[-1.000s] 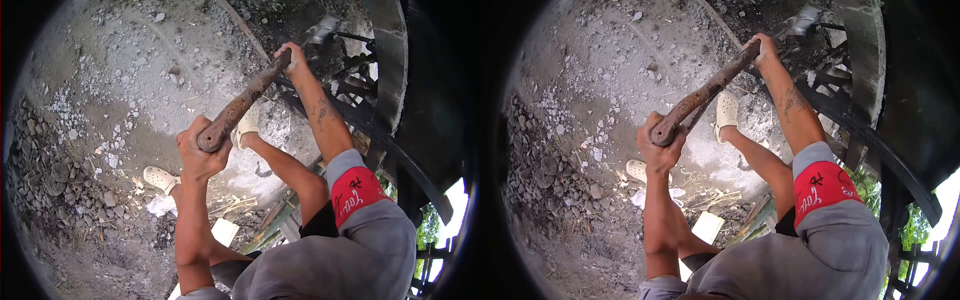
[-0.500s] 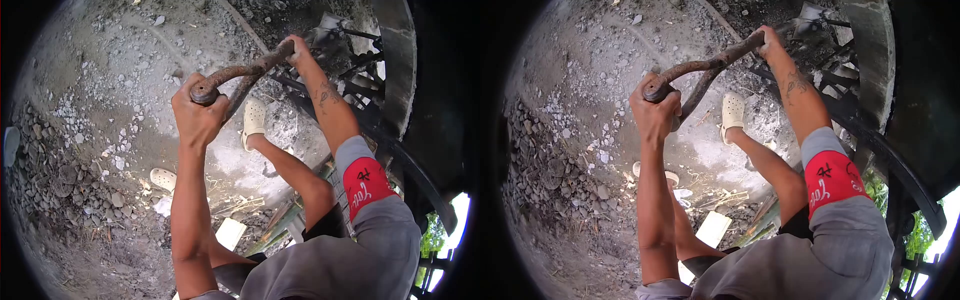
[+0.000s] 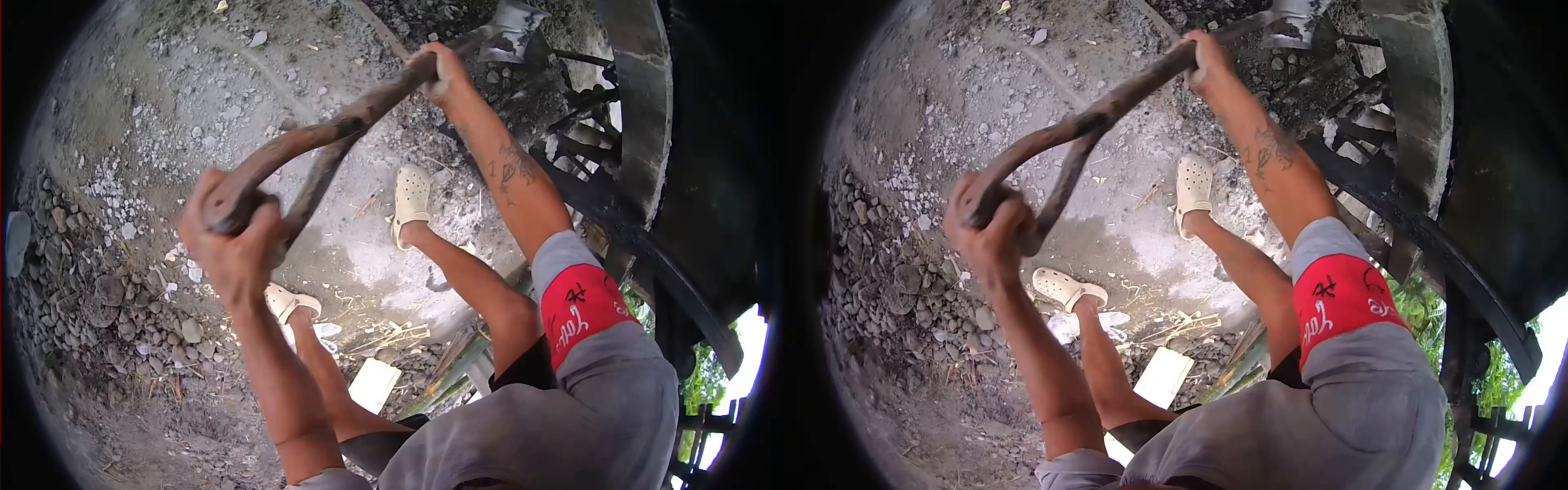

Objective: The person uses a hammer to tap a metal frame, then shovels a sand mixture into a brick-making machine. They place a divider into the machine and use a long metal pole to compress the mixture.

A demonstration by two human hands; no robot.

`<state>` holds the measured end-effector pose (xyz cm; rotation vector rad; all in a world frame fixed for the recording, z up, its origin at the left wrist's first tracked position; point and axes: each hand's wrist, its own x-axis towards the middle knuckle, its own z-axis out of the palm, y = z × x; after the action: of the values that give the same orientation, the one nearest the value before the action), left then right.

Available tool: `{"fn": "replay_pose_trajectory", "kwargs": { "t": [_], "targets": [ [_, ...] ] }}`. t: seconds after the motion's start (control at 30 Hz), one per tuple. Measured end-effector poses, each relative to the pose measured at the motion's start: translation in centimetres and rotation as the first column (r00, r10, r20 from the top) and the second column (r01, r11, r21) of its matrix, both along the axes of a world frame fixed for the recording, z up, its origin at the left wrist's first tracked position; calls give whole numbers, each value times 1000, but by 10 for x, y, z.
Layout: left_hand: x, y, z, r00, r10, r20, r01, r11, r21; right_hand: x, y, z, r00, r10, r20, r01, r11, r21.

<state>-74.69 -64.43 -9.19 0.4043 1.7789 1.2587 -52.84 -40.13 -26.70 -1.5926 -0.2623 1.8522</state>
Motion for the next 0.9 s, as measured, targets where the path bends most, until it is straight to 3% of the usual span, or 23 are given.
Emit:
{"fn": "replay_pose_trajectory", "kwargs": {
  "t": [0.03,0.07,0.1,0.13,0.17,0.2,0.23,0.27,0.3,0.37,0.43,0.57,0.6,0.63,0.67,0.7,0.73,0.77,0.83,0.9],
  "targets": [
    [42,18,-33,998,-66,19,66,998,10,89,34,-25,975,193,113,-194,981,-5],
    [80,18,-62,992,-122,42,121,992,26,92,22,5,870,270,413,-255,962,-92],
    [94,1,-73,996,-86,-36,89,991,99,100,24,-16,910,192,367,-190,981,-42],
    [107,-21,-82,990,-83,118,76,995,60,124,3,-37,930,131,342,-122,991,-49],
    [108,-40,-73,990,-54,133,54,999,0,131,-36,-34,897,183,403,-127,979,-161],
    [97,-60,-63,998,-60,-14,59,998,-24,107,-40,-25,871,233,433,-163,968,-193],
    [85,-83,-57,1000,-8,-12,8,1000,-1,81,-52,-16,880,196,433,-151,979,-136],
    [72,-114,-56,990,69,124,-62,996,-65,65,-91,-11,881,160,446,-113,985,-131],
    [51,-130,-41,968,165,190,-152,985,-85,52,-117,-4,905,165,392,-108,981,-162],
    [9,-157,-34,993,116,-28,-116,993,-22,4,-131,13,942,174,285,-137,980,-146],
    [-19,-133,0,985,161,59,-166,981,99,-25,-131,35,964,147,219,-128,987,-99],
    [-26,-73,13,992,25,-123,7,967,253,-37,-66,49,995,83,62,-88,993,77],
    [-14,-51,6,987,-16,-157,48,978,205,-23,-40,44,993,109,42,-113,988,103],
    [2,-19,-7,945,-110,-309,179,962,206,0,-12,27,994,40,102,-50,994,99],
    [31,18,-15,977,-121,-177,146,980,136,37,16,12,994,67,92,-78,990,115],
    [49,48,-1,994,-67,81,68,998,-8,66,36,-2,980,104,167,-128,982,138],
    [58,44,-22,982,-161,-94,171,978,115,82,44,3,977,99,186,-115,991,74],
    [64,36,-24,905,-282,-319,356,912,203,99,41,10,986,119,121,-138,977,164],
    [89,1,-16,913,-353,-207,394,893,216,105,6,37,971,85,221,-105,991,80],
    [96,-46,-7,944,-251,-215,279,953,113,101,-30,32,984,108,138,-95,991,-98]
  ]
}}
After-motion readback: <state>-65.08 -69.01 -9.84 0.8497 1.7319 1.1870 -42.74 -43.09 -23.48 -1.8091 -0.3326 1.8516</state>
